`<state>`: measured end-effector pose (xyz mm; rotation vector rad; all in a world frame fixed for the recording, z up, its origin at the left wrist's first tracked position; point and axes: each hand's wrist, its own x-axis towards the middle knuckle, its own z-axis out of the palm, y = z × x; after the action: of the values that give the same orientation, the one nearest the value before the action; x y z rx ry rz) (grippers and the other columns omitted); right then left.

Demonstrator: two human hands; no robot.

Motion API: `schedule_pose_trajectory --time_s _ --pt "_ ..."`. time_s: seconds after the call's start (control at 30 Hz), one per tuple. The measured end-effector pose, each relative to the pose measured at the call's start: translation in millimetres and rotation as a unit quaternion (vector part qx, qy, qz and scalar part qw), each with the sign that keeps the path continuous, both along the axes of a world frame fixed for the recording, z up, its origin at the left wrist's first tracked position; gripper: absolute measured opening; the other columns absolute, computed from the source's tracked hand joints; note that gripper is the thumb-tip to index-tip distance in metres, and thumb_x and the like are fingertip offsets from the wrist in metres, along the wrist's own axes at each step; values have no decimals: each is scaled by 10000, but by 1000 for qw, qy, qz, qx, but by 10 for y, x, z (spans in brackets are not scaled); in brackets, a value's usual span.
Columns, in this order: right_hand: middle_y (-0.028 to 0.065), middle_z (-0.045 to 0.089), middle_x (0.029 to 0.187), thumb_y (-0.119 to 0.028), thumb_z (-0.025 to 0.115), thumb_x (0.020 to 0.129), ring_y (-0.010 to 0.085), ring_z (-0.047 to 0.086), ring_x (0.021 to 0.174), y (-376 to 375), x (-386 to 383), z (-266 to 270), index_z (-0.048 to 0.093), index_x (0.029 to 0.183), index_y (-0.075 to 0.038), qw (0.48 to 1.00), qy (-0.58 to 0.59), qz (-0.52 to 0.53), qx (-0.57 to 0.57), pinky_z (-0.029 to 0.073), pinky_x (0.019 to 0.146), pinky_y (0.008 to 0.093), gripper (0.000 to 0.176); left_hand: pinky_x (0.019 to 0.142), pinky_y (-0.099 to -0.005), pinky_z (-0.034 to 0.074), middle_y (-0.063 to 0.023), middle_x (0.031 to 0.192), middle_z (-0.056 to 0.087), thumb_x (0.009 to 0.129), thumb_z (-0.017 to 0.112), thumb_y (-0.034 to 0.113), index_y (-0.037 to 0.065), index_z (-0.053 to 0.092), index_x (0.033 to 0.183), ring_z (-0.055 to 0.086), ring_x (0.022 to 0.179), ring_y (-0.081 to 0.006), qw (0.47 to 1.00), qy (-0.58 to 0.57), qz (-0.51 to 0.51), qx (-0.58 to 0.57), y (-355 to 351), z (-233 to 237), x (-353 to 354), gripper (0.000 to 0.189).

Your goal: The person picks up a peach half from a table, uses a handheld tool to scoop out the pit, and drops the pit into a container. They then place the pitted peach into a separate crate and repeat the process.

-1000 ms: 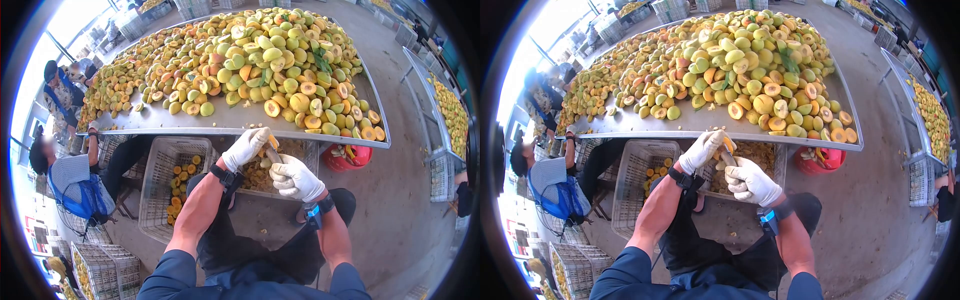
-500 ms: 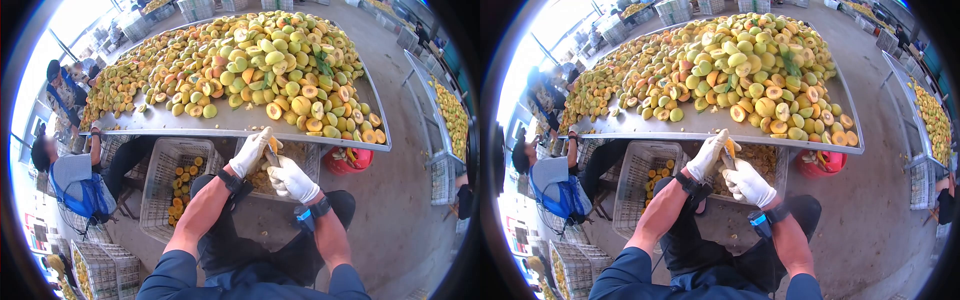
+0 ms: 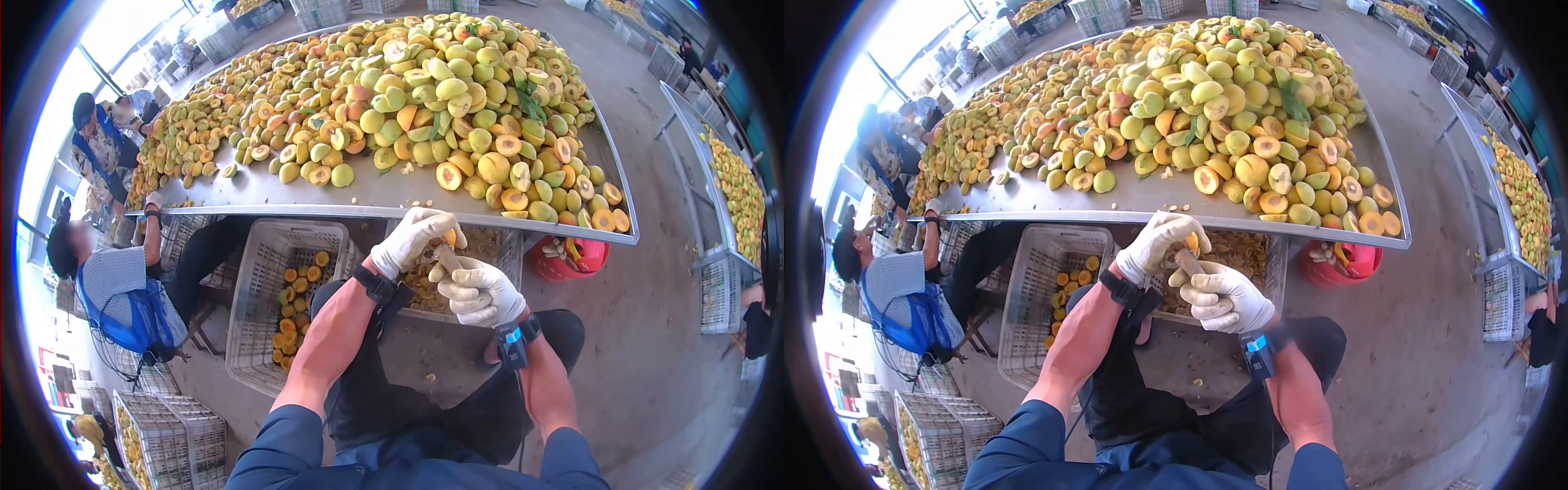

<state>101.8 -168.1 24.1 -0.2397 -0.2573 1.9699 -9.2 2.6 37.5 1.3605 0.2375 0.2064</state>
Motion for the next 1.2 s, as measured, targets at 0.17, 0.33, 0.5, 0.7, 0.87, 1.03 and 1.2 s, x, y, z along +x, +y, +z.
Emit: schedule_pose_trajectory --time_s 0.17,0.33,0.5,0.7,0.87,1.03,1.2 --pt "-37 377 651 -182 562 992 2 293 428 8 5 -22 522 1220 30 1000 -21 -14 -2 252 319 151 314 433 -181 348 -41 701 630 961 563 431 -16 692 823 523 523 -74 997 61 35 -40 -15 -29 43 486" --pt "-24 403 642 -198 597 964 12 302 420 -86 -20 138 528 1204 33 992 -124 -26 15 250 334 165 340 398 -195 355 -41 686 611 968 548 463 -35 678 861 526 494 -98 982 102 96 -130 75 -88 44 526" --pt "3 478 642 -199 624 921 42 401 444 -224 151 241 537 1210 45 982 -170 -48 69 336 397 203 388 347 -187 320 -113 764 654 999 449 526 -29 617 1053 480 426 -109 956 80 110 -261 260 -174 48 583" --pt "294 653 868 -156 555 846 472 637 848 -146 156 -232 564 1076 30 489 -858 -156 -31 508 757 520 297 345 -182 271 -171 830 688 1007 391 581 31 589 1155 469 433 -100 957 135 183 -181 139 -174 55 604" --pt "295 647 889 -163 520 876 476 630 911 -119 146 -202 572 1046 9 395 -914 -37 -86 505 810 517 248 358 -171 252 -144 835 689 1003 376 607 42 598 1132 468 436 -94 958 112 163 -206 91 -182 62 620" --pt "260 634 841 -192 629 880 438 634 808 -38 -19 -73 560 981 3 628 -740 -231 -60 503 728 448 231 369 -195 284 -54 761 641 1003 470 535 61 651 1037 456 448 -76 954 116 224 -164 -22 -103 103 508" --pt "163 585 756 -171 607 907 302 582 662 90 -200 -29 530 957 -12 697 -675 -222 -99 479 615 383 184 387 -177 308 -7 730 607 994 580 389 50 680 983 469 475 -54 960 70 258 -88 -57 -115 150 353"
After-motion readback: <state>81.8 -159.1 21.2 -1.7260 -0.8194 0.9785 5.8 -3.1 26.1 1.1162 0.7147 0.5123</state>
